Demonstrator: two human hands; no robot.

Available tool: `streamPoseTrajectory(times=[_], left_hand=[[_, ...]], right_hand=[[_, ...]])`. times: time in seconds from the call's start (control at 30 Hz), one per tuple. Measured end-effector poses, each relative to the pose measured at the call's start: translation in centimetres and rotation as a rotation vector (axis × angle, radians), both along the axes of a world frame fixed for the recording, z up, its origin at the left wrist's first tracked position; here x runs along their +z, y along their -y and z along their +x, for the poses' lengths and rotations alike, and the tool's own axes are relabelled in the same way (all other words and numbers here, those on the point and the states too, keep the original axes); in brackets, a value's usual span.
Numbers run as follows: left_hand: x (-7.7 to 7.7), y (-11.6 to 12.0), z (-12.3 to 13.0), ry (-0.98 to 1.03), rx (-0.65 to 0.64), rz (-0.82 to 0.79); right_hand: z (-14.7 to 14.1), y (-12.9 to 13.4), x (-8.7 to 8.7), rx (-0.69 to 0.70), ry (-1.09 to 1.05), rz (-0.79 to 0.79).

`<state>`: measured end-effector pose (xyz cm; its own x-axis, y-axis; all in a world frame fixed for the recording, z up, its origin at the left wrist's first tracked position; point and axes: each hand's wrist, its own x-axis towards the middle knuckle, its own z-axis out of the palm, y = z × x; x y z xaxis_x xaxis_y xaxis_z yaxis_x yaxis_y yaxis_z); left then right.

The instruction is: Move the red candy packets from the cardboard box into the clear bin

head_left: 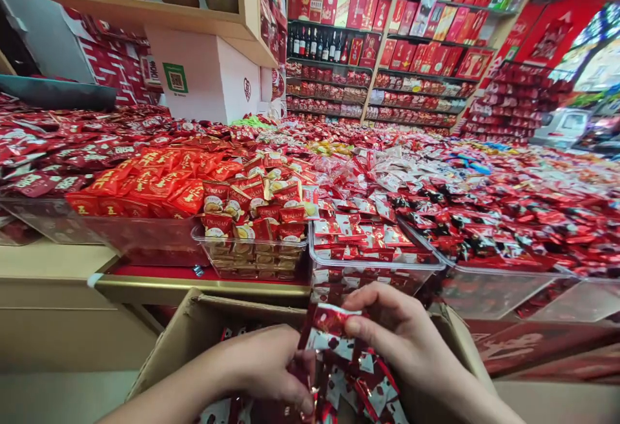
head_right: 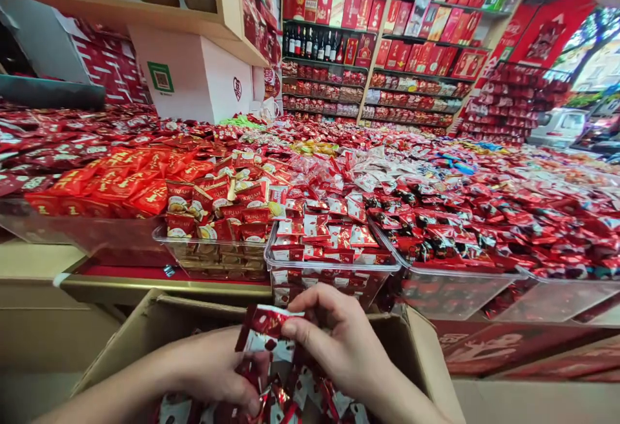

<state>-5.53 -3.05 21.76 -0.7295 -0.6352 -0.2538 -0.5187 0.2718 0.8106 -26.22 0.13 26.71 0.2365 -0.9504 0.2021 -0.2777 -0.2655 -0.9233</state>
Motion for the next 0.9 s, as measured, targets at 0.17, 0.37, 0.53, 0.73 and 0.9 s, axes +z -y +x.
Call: streamPoseTrajectory(times=[0.17,0.37,0.53,0.73,0.9], left_hand=[[1.9,-0.3,-1.8,-0.416,-0.085,0.408],[1.4,-0.6,-2.0,-0.643,0.133,0.462],[1.4,-0.6,-1.9,-0.679,0.162,0.448],[0.8,-1.0,-1.9,-0.634,0.170,0.404],[0.8,-1.1,-1.9,-0.597,0.227,0.385]], right_hand=[[0.0,0.2,-0.9,-0.055,0.246,0.158],[0.1,0.3,-1.2,-0.053,0.230,0.165],[0.3,0.0,-1.1,0.029,0.214,0.147],[0.5,-0.2,-1.2,0.062,0.164,0.139],[0.5,-0.2,-1.9,0.027,0.057,0.013]])
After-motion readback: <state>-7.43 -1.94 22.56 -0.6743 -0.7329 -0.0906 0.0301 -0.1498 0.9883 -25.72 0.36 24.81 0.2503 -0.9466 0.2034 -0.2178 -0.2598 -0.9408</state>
